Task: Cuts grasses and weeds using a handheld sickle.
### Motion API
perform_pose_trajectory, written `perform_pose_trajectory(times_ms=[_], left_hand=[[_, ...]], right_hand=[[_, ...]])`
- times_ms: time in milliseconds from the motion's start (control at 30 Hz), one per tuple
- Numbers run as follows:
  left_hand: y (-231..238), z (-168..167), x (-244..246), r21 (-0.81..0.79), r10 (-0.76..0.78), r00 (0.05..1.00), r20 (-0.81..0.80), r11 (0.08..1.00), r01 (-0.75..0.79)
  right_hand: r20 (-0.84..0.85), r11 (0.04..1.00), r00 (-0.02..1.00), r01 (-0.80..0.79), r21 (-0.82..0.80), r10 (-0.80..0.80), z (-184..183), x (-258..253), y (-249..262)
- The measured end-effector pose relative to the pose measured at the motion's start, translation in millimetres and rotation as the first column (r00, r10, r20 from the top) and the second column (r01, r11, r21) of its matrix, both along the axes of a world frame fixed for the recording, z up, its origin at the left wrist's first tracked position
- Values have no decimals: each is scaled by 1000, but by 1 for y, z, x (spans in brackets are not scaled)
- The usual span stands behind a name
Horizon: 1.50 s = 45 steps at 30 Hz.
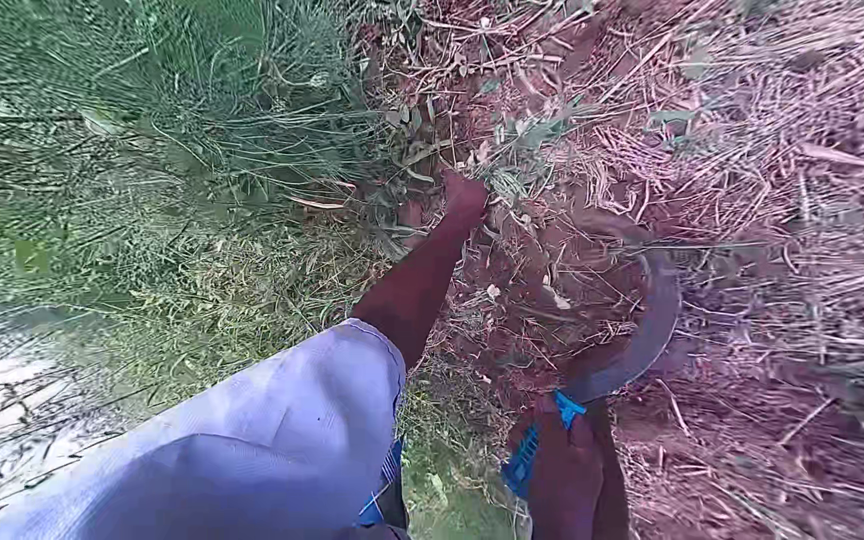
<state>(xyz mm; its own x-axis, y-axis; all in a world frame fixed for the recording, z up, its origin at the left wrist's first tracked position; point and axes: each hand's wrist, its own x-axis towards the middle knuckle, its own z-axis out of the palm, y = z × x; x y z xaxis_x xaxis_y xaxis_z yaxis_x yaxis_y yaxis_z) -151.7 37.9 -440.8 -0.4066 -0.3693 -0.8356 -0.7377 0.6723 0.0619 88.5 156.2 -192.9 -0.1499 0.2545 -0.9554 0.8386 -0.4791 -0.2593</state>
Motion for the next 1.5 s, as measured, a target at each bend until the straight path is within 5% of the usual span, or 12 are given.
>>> perform_pose_trajectory(times_ms=[167,500,733,933,1133,1233,1367,1500], left_hand=[[-2,25,-11,15,-343,906,248,936,351],[-45,23,-26,116,-704,692,159,709,695],[-123,67,-19,115,-804,573,158,592,798],[-108,93,-38,36,-872,452,187,466,884],[-125,111,-10,117,-855,497,151,514,850],[-117,107,18,160,-937,348,22,346,924],[-76,93,-10,88,-961,238,-142,227,970],[-68,45,-82,-149,-971,156,-184,184,972]], right_hand=[[3,1000,1000,-16,11,16,0,-1,0],[-128,984,976,-171,52,176,-5,-7,4],[-333,883,857,-452,-124,392,-130,-96,27],[-344,594,606,-790,-154,717,-215,-157,-1],[-259,732,744,-662,-160,616,-135,-41,59],[-150,887,902,-428,-173,406,-86,16,73],[-151,984,981,-142,-109,125,-63,13,58],[-286,977,942,-202,-62,176,-90,-31,47]])
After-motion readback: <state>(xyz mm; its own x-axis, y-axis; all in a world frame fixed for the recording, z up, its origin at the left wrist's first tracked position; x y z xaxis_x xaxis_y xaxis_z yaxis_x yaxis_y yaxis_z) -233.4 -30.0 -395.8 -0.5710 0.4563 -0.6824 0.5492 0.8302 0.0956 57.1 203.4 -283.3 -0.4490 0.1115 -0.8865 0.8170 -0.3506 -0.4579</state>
